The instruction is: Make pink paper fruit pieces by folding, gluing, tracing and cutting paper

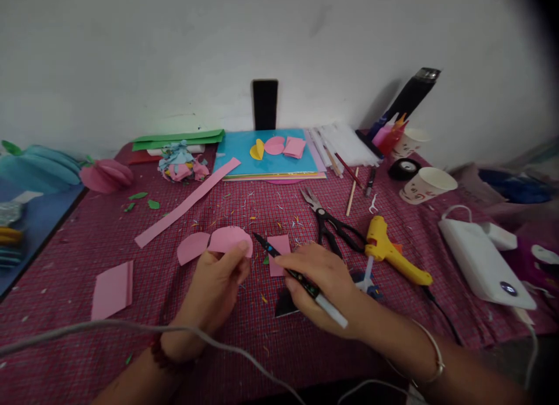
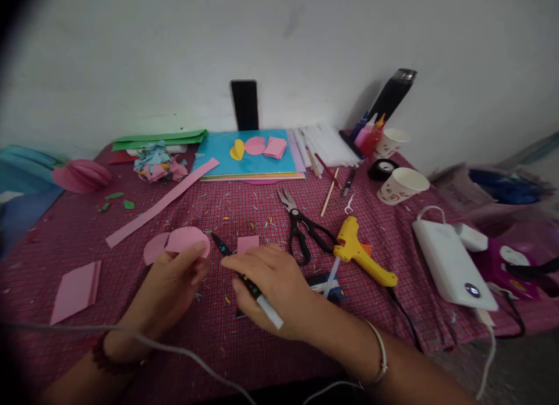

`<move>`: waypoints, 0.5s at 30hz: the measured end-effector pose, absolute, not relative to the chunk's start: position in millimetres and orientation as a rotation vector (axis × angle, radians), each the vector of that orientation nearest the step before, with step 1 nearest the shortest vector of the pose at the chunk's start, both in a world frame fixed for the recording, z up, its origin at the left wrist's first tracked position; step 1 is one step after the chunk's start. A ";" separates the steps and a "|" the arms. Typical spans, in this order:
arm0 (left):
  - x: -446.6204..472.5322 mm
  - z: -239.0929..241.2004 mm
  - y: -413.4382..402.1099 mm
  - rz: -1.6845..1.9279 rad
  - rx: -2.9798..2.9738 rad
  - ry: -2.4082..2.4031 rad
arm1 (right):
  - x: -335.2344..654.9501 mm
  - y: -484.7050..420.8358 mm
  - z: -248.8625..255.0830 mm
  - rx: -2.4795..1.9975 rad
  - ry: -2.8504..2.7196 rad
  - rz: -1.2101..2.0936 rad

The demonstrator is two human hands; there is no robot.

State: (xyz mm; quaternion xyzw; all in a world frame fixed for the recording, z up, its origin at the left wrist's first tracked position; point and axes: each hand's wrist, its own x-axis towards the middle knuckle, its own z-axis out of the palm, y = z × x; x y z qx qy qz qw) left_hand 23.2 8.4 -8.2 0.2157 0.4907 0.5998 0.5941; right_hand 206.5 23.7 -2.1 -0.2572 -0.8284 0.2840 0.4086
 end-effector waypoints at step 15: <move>25.1 -9.4 -0.8 0.963 0.354 0.625 | 195.7 43.8 -17.9 -0.702 -0.660 1.984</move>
